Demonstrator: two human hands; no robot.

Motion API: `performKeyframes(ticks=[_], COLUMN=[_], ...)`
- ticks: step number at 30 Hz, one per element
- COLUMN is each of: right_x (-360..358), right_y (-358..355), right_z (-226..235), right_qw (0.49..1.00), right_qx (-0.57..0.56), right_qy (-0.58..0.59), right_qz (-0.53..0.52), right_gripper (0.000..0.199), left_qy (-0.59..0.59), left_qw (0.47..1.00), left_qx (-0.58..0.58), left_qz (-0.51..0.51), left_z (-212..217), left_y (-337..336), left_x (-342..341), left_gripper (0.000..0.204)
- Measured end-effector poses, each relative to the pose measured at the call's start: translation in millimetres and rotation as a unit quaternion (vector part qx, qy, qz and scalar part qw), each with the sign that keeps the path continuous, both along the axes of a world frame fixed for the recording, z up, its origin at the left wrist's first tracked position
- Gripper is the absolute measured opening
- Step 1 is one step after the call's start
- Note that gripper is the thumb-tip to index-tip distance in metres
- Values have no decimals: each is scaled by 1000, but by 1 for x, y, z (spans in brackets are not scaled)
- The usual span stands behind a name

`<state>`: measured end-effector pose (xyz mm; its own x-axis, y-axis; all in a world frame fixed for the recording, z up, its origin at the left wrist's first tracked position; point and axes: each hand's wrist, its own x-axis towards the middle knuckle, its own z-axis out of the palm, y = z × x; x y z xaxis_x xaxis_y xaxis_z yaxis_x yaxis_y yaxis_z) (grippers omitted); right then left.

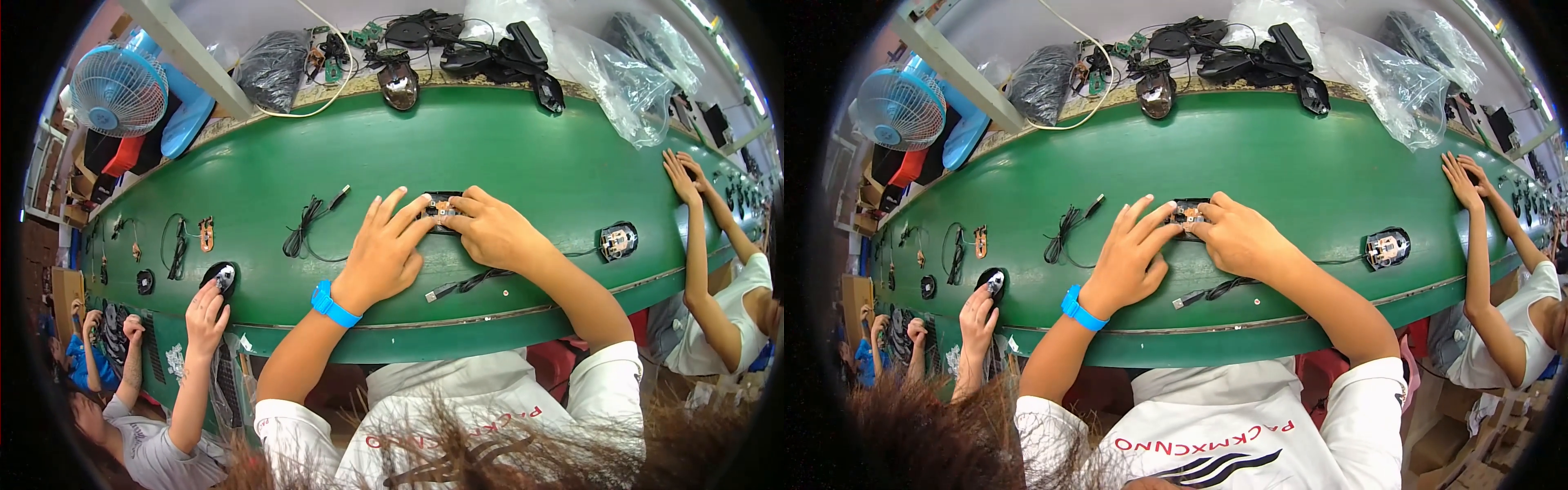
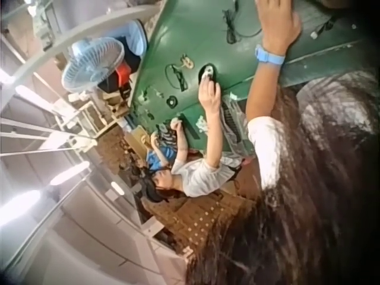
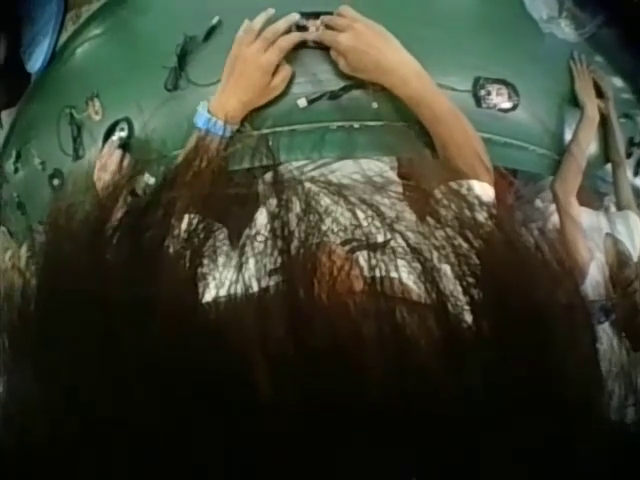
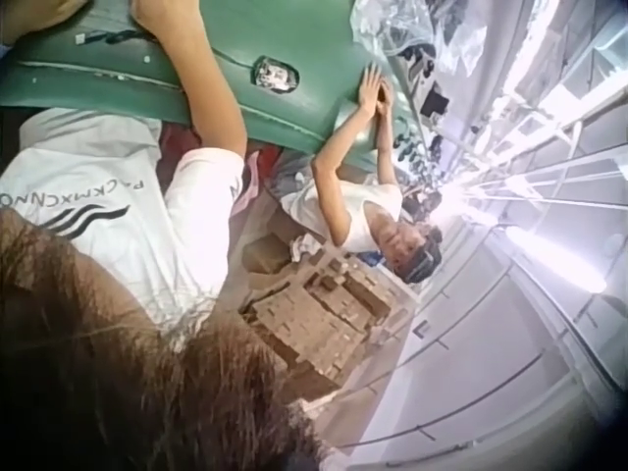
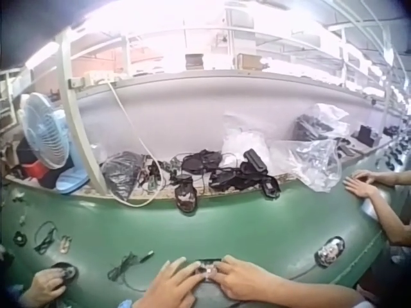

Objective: Assembling internal components and casing of computer mice on a production line.

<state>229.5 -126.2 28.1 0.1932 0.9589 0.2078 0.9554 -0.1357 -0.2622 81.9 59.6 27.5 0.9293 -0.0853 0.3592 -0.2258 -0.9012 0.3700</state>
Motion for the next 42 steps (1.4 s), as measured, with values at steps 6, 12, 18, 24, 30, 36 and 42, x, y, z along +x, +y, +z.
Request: performKeyframes(ticks=[6,12,18,24,30,36,42], right_x=[1,13,9,2,4,4,6], right_y=[-13,-40,-39,-39,-41,-41,-41], right_z=[-11,-17,-18,-6,-4,-3,0], right_qw=[999,995,994,996,998,997,998], right_qx=[44,95,103,70,46,31,33], right_qy=[-5,-16,-31,-48,-10,-41,-15], right_qz=[-11,17,-9,-38,-40,-55,-59], right_gripper=[40,41,42,44,45,46,48], left_qy=[42,20,-5,5,32,44,71], left_qw=[997,995,993,996,993,994,992], left_qx=[28,-6,-9,-14,-37,-36,-24], left_qz=[-51,-101,-115,-93,-111,-91,-102], left_z=[-4,-5,-9,-13,-11,-10,-10], left_y=[5,9,12,2,9,4,6], left_x=[21,30,36,36,40,38,39], left_gripper=[50,44,40,44,46,47,47])
